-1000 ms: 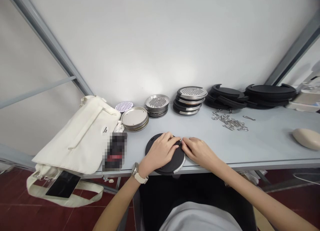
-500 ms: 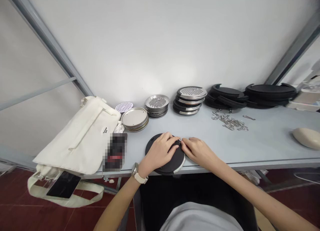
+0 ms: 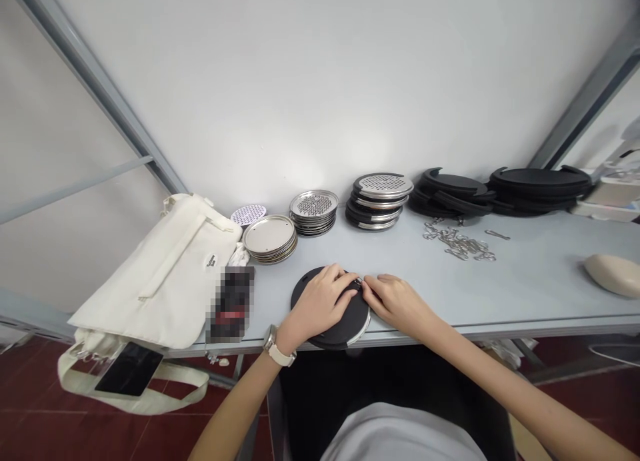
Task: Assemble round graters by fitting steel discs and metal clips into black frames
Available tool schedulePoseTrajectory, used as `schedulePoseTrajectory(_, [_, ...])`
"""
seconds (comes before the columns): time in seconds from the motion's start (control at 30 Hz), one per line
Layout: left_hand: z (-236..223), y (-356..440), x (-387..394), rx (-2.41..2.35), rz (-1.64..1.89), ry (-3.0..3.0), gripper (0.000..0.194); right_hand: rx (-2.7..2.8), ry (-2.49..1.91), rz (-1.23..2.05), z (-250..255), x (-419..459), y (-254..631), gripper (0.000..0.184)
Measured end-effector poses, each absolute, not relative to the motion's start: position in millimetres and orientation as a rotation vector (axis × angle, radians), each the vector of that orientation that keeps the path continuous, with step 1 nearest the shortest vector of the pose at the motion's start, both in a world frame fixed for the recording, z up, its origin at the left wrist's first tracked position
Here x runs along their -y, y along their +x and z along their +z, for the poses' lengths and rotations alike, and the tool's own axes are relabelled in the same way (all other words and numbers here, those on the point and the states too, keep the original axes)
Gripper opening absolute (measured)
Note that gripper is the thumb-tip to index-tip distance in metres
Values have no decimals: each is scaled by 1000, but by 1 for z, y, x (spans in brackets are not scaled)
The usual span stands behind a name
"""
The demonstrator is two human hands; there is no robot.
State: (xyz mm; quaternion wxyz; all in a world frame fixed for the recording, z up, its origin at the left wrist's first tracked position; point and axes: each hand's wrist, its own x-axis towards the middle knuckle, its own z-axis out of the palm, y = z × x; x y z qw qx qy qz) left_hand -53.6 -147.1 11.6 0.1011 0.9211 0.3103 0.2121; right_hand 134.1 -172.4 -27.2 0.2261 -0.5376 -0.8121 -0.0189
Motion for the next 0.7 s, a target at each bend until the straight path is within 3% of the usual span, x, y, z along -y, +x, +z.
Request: schedulePoseTrajectory(0.7, [13, -53, 147, -920, 615, 2708, 25, 2248, -1481, -65, -27, 172, 134, 27])
